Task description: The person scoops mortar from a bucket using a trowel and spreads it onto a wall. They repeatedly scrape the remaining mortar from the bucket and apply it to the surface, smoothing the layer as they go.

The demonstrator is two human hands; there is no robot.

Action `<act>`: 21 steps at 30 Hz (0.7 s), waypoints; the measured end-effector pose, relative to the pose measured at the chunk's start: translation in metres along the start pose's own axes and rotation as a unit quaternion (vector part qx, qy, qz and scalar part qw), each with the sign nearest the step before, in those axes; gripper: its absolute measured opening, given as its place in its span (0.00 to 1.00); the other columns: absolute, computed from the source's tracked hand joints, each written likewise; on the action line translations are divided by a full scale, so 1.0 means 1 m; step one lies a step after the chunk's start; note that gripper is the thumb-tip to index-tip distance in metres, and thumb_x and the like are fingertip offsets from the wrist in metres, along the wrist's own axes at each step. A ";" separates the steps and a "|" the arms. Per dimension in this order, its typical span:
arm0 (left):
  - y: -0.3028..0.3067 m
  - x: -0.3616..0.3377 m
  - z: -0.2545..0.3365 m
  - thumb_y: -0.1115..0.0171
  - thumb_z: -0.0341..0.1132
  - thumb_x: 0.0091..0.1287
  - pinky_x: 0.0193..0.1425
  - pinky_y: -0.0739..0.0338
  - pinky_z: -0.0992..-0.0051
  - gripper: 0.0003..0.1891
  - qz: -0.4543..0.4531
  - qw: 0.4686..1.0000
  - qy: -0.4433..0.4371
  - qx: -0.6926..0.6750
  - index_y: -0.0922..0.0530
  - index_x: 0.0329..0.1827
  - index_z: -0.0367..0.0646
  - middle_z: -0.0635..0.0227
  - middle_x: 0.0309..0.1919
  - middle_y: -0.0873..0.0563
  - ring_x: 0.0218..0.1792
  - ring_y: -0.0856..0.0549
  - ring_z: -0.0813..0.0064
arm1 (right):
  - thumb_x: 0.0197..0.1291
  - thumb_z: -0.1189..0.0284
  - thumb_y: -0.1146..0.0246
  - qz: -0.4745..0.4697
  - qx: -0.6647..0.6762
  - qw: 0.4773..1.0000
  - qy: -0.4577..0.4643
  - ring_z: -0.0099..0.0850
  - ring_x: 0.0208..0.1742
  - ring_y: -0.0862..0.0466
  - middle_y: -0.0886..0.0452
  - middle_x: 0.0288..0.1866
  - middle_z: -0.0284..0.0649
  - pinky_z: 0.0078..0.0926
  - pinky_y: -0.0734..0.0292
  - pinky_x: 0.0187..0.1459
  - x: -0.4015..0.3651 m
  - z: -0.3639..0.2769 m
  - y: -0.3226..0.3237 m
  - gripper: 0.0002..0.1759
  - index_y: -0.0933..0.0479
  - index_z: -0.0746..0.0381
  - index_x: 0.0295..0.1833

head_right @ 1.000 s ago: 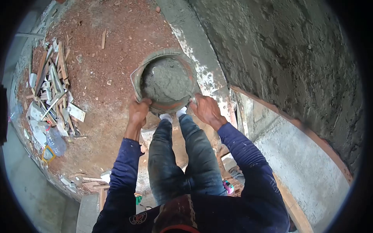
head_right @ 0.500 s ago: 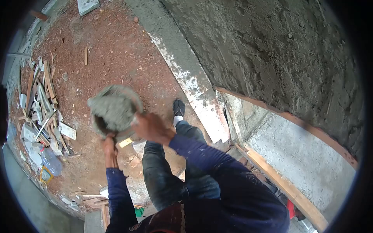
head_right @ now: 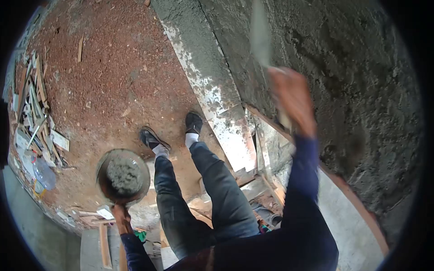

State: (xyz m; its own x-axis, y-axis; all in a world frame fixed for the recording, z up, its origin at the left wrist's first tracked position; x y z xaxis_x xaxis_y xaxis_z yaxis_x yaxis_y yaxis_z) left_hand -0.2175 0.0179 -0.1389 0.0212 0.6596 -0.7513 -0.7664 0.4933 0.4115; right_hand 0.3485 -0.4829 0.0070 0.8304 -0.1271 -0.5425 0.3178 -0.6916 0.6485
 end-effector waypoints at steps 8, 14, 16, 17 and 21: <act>-0.150 -0.080 0.034 0.42 0.21 0.51 0.45 0.23 0.73 0.22 -0.169 0.984 -0.051 -0.008 0.21 0.53 0.37 0.68 0.42 0.18 0.41 0.20 0.74 | 0.69 0.59 0.41 -0.154 -0.305 0.921 0.186 0.37 0.29 0.16 0.17 0.26 0.39 0.37 0.23 0.32 -0.156 -0.088 -0.002 0.19 0.23 0.66 0.37; -0.238 -0.164 0.134 0.42 0.20 0.52 0.62 0.25 0.64 0.29 -0.250 0.868 -0.398 0.161 0.26 0.63 0.35 0.50 0.54 0.16 0.56 0.18 0.53 | 0.59 0.66 0.39 -0.129 -0.546 0.761 0.327 0.49 0.34 0.13 0.15 0.34 0.54 0.45 0.18 0.35 -0.173 -0.034 -0.122 0.14 0.21 0.67 0.41; -0.247 -0.194 0.161 0.43 0.20 0.53 0.65 0.27 0.63 0.31 -0.293 0.844 -0.423 0.154 0.27 0.66 0.36 0.47 0.56 0.18 0.61 0.20 0.48 | 0.58 0.65 0.40 -0.223 -0.495 0.804 0.243 0.53 0.41 0.14 0.15 0.38 0.56 0.47 0.19 0.44 -0.182 -0.015 -0.166 0.17 0.20 0.67 0.47; -0.245 -0.198 0.172 0.43 0.20 0.53 0.65 0.27 0.63 0.31 -0.296 0.841 -0.426 0.155 0.27 0.66 0.36 0.47 0.56 0.18 0.61 0.20 0.48 | 0.60 0.64 0.41 -0.201 -0.434 0.850 0.220 0.55 0.41 0.15 0.16 0.37 0.58 0.48 0.19 0.45 -0.193 -0.018 -0.172 0.18 0.21 0.67 0.47; -0.227 -0.214 0.209 0.45 0.20 0.54 0.61 0.26 0.68 0.31 -0.361 0.823 -0.418 0.129 0.28 0.66 0.36 0.52 0.53 0.16 0.56 0.18 0.58 | 0.64 0.61 0.42 -0.130 -0.264 0.937 0.189 0.58 0.42 0.17 0.17 0.37 0.61 0.50 0.22 0.47 -0.249 -0.015 -0.167 0.19 0.23 0.67 0.49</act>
State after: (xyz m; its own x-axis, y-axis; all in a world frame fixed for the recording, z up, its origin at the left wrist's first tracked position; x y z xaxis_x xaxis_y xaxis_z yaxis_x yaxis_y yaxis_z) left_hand 0.0864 -0.1168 0.0359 0.9293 0.2475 -0.2742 -0.1999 0.9612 0.1902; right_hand 0.0961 -0.3250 0.0419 0.7639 0.3270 -0.5564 0.6318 -0.2028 0.7482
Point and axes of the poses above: each hand's wrist, its own x-axis towards the middle knuckle, its own y-axis out of the back of the hand, z = x × y, the point moved 10 cm from there along x, towards the middle knuckle
